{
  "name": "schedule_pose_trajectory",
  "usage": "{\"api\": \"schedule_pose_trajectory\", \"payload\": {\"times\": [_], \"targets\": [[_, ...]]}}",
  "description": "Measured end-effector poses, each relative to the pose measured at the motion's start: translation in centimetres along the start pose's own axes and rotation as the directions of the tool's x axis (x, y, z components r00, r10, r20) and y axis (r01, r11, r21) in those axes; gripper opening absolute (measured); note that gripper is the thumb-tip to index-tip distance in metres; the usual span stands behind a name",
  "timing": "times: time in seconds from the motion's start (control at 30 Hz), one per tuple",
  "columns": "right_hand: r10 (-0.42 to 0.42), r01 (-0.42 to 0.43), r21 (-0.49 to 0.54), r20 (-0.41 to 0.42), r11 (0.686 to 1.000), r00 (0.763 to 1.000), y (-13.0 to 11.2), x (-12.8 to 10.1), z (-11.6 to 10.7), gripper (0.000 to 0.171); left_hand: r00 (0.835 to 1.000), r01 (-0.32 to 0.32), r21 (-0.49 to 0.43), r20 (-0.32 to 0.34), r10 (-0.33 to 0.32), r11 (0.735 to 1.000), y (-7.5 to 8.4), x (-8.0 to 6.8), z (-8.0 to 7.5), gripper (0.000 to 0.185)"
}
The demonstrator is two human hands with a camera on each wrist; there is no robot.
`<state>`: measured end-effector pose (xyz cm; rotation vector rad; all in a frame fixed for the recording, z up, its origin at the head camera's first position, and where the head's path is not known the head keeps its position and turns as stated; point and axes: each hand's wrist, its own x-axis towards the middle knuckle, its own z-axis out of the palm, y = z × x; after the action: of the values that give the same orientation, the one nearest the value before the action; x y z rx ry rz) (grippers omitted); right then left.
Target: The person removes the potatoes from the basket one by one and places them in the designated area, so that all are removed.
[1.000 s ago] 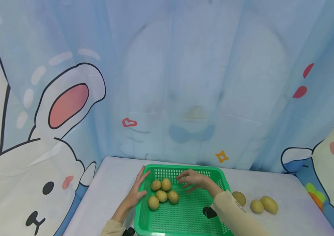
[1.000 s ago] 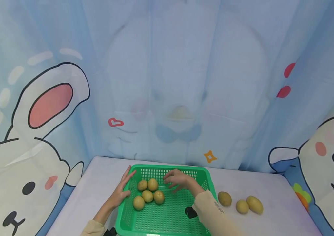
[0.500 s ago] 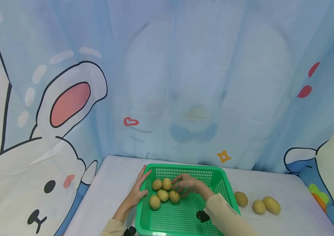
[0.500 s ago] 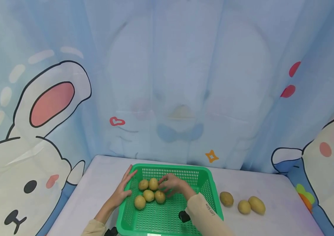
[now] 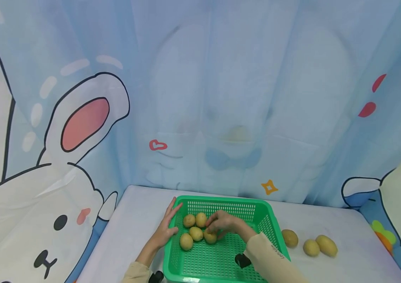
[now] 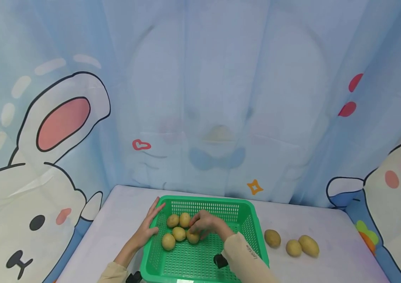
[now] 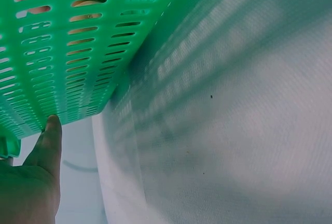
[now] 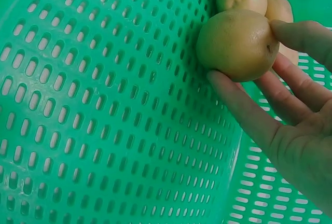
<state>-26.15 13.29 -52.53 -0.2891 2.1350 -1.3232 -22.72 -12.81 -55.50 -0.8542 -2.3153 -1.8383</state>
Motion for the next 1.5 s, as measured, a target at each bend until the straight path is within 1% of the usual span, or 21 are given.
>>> {"api": "schedule_pose_trajectory", "payload": {"times": [0.07,0.13,0.23,0.37,0.5,0.63,0.7,0.87,1.0,1.17,1.37,1.5], "targets": [[-0.008,0.008,0.0,0.008,1.0,1.0,0.1,-0.1,-0.2,0.031,1.0,0.003,0.013,-0.001,-0.003,1.0,-1.0,0.0,0.0,0.082],[-0.015,0.016,-0.004,0.015,1.0,1.0,0.3,-0.3,-0.6,0.033,1.0,0.008,0.021,0.002,-0.008,1.0,-1.5,0.0,0.0,0.083],[-0.028,0.029,-0.01,0.022,1.0,0.999,0.4,-0.9,-1.4,0.036,1.0,0.007,0.002,0.004,-0.007,1.0,-1.8,-0.1,-0.1,0.084],[-0.056,0.056,-0.007,0.028,0.998,0.998,0.4,-1.9,-3.0,0.04,1.0,-0.001,-0.025,0.006,0.001,1.0,-1.9,0.0,-0.2,0.084],[-0.066,0.067,-0.032,0.032,0.997,0.997,0.2,-3.4,-5.4,0.041,1.0,-0.011,-0.027,0.007,0.011,1.0,-1.9,0.1,-0.2,0.084],[-0.05,0.052,-0.064,0.027,0.997,0.998,-0.2,-5.3,-8.6,0.04,1.0,-0.018,-0.01,0.013,0.018,1.0,-1.7,0.1,-0.2,0.083],[-0.048,0.049,-0.059,0.02,0.997,0.999,-0.3,-6.2,-10.2,0.042,1.0,-0.022,0.0,0.011,0.022,1.0,-1.6,0.1,-0.3,0.082],[-0.052,0.051,-0.048,-0.021,0.998,0.998,-0.2,-8.5,-13.9,0.046,1.0,-0.025,-0.001,0.009,0.025,1.0,-1.8,0.0,-0.4,0.082],[-0.046,0.043,-0.041,-0.07,0.998,0.996,0.4,-10.1,-15.9,0.044,0.999,-0.037,-0.027,0.003,0.037,0.999,-1.8,0.0,-0.2,0.082],[-0.021,0.019,-0.015,-0.131,1.0,0.991,1.4,-11.0,-17.4,0.043,0.999,-0.032,-0.021,0.01,0.033,0.999,-1.7,-0.1,-0.2,0.082],[-0.001,0.008,0.038,-0.173,0.999,0.985,3.0,-11.5,-18.7,0.045,0.999,-0.035,0.009,0.02,0.035,0.999,-1.7,-0.1,-0.1,0.081],[0.027,-0.017,0.049,-0.222,0.999,0.975,4.0,-11.9,-19.4,0.047,0.999,-0.028,0.013,0.021,0.028,1.0,-1.7,0.0,-0.2,0.081]]}}
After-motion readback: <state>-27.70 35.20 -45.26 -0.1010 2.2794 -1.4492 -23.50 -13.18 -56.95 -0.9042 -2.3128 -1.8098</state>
